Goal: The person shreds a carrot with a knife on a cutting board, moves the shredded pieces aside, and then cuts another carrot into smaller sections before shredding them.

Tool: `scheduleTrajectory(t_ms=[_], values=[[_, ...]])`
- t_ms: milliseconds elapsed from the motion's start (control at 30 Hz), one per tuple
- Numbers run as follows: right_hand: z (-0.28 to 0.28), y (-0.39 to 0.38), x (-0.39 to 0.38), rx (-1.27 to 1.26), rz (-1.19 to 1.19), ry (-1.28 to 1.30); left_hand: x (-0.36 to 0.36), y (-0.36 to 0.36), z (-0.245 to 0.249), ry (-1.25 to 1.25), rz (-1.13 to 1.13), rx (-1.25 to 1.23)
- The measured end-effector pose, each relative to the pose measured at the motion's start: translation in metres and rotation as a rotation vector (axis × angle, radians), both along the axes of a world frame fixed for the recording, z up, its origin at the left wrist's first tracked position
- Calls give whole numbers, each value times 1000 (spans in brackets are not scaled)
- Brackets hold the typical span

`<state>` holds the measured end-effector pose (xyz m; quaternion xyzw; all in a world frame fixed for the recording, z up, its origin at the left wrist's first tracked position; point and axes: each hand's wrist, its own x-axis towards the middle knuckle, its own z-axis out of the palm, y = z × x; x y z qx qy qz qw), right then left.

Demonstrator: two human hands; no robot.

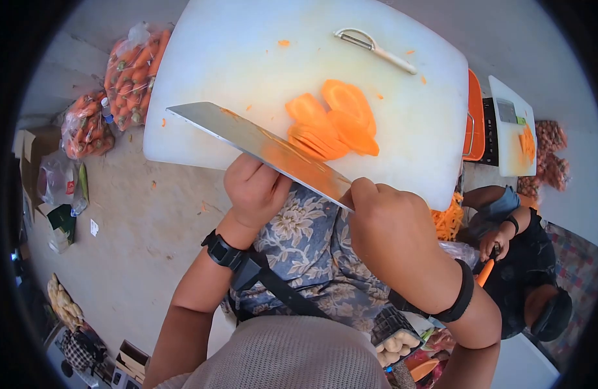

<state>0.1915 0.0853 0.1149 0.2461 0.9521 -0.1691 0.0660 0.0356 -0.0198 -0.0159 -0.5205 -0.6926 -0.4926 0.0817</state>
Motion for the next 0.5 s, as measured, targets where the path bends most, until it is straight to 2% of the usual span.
scheduleTrajectory(t_ms=[500], values=[[7,-1,-8,-30,-42,-84,-1,0,4,-31,-28,21]])
